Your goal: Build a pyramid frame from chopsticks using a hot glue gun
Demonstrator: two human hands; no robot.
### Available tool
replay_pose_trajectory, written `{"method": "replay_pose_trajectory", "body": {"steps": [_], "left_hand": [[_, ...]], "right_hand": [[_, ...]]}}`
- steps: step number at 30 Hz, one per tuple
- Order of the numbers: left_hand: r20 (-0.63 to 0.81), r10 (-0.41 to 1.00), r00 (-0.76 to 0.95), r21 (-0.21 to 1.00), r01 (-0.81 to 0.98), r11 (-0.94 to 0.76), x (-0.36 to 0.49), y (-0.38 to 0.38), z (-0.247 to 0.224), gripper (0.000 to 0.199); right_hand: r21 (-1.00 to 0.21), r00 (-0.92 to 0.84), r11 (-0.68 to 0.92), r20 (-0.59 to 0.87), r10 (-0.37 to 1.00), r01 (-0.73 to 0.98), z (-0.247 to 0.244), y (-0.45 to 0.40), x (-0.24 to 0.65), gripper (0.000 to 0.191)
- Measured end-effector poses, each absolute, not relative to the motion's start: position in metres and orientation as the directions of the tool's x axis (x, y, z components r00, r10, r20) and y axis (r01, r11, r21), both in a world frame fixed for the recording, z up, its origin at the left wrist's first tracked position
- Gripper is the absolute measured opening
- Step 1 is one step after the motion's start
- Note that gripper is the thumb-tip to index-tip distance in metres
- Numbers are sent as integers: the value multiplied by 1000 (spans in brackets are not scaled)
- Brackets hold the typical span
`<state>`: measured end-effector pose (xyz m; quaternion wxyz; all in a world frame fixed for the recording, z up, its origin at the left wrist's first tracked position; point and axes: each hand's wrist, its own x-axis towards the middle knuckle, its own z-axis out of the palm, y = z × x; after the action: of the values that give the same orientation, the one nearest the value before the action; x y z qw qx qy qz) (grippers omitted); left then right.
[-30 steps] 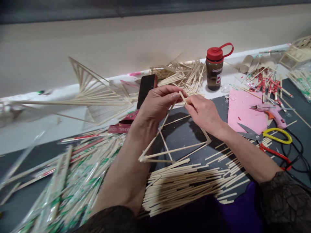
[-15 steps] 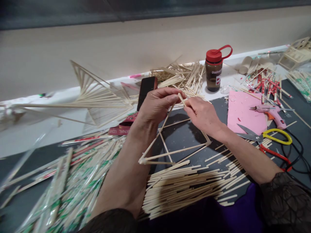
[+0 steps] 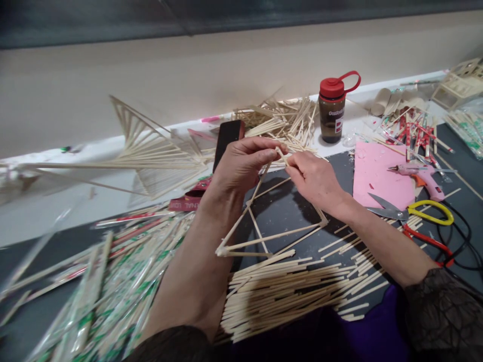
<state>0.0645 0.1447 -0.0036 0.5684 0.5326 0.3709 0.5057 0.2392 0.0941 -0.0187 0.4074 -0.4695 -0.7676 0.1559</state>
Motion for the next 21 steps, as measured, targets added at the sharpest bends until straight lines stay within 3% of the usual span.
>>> {"method": "replay_pose_trajectory", "body": {"steps": [21], "left_hand": [[111,971,214,982,-175,-74,67,144,-4,23]], "right_hand": [[-608,-242,510,470,849,609,-17,95,239,15]]}}
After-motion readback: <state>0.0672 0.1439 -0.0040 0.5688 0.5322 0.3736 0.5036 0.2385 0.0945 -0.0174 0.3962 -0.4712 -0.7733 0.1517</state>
